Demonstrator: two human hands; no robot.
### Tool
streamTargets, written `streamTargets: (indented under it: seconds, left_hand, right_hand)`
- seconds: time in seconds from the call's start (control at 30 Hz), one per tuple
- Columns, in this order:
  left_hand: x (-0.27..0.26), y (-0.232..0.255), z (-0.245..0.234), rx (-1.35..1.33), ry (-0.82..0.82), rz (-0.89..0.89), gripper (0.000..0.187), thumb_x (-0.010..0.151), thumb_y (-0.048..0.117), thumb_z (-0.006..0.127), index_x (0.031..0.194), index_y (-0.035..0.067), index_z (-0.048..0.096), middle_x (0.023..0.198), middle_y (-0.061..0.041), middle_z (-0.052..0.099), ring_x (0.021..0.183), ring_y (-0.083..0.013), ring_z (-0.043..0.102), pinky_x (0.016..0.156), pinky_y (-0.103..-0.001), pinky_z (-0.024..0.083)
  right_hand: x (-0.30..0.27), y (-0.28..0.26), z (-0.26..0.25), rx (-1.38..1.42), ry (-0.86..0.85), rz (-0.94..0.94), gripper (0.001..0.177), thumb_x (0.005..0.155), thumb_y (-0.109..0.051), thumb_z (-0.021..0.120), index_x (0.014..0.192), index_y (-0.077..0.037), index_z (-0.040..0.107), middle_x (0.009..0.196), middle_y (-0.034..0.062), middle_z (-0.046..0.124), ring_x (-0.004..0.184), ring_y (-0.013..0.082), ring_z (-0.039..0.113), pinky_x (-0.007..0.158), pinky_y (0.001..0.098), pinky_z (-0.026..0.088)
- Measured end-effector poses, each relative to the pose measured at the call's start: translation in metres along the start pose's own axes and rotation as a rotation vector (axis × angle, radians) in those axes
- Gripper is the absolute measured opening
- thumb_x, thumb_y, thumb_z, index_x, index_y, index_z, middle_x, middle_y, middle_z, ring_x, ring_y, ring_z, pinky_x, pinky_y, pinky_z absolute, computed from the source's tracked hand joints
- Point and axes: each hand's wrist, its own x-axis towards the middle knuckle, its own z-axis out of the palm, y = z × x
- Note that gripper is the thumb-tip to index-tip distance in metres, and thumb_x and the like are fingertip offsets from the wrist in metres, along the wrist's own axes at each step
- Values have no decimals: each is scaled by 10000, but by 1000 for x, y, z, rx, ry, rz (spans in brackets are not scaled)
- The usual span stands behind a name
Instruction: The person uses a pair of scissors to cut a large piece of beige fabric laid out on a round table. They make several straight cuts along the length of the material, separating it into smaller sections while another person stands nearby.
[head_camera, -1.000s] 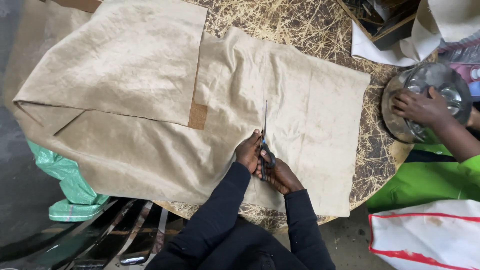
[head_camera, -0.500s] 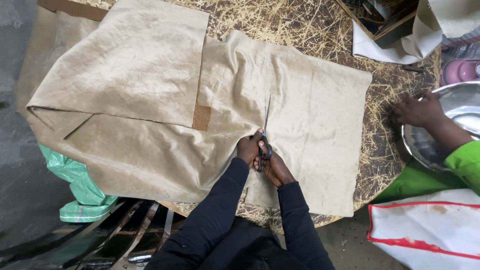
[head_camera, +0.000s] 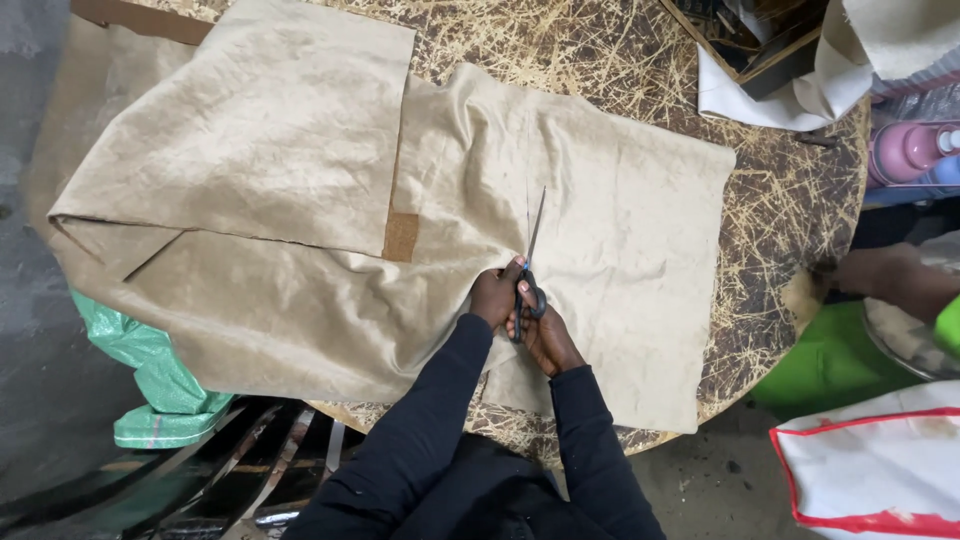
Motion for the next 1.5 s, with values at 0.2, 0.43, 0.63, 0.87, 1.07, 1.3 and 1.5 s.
streamTargets:
  seconds: [0.2, 0.43, 0.63, 0.87, 1.07, 1.3, 1.5]
  left_hand:
    - [-6, 8, -7, 130, -6, 12, 584, 998, 568, 581, 856, 12, 693, 631, -188, 685, 491, -301, 686, 521, -400, 594]
    - [-15, 19, -16, 161, -76, 19, 588, 1029, 543, 549, 948, -29, 657, 673, -187, 680, 534, -268, 696, 552, -368, 614]
    - [-46, 48, -24, 284, -152, 55, 651, 1085, 546, 479, 1107, -77, 667, 905, -230, 716, 857, -352, 738, 827, -453, 576]
    - [-48, 49, -26, 282, -164, 68, 626, 1054, 532, 505, 1006, -65, 688, 821, -197, 710, 789, -288, 741, 813, -427, 567]
    - [-82, 81, -24, 201, -133, 48, 584, 980, 533, 532, 953, -26, 698, 820, -191, 720, 825, -285, 752, 863, -452, 548]
    - [-12, -1, 15, -493, -113, 17, 487, 1011, 460, 658, 910, -15, 628, 500, -156, 543, 335, -216, 519, 411, -330, 535]
    - [2, -11, 23, -372, -51, 61, 528, 1043, 513, 565, 907, 8, 637, 544, -172, 569, 322, -227, 510, 340, -317, 508]
  right_hand:
    - [-16, -2, 9, -32, 39, -43, 406, 971, -419, 737, 896, -47, 593, 732, 64, 627, 637, 189, 715, 621, 282, 628]
    - [-25, -23, 28, 85, -34, -16, 421, 951, -467, 725, 926, -57, 633, 780, 79, 680, 692, 223, 751, 648, 317, 654]
    - [-4, 2, -6, 13, -17, -45, 408, 975, -377, 731, 953, 23, 653, 697, 86, 639, 604, 208, 732, 583, 300, 643]
    - [-14, -12, 5, -9, -68, 29, 430, 959, -430, 727, 981, -4, 679, 802, 105, 714, 709, 228, 761, 662, 329, 658]
    - [-15, -18, 1, -34, -114, 45, 446, 961, -479, 708, 995, -36, 673, 827, 78, 710, 751, 205, 759, 718, 323, 650]
    - [-40, -48, 8, -155, -79, 109, 439, 953, -484, 722, 883, -62, 623, 759, 101, 726, 691, 218, 767, 687, 359, 659]
    - [-31, -46, 6, -155, -110, 125, 450, 946, -517, 723, 877, -82, 630, 772, 86, 724, 696, 215, 763, 695, 371, 662]
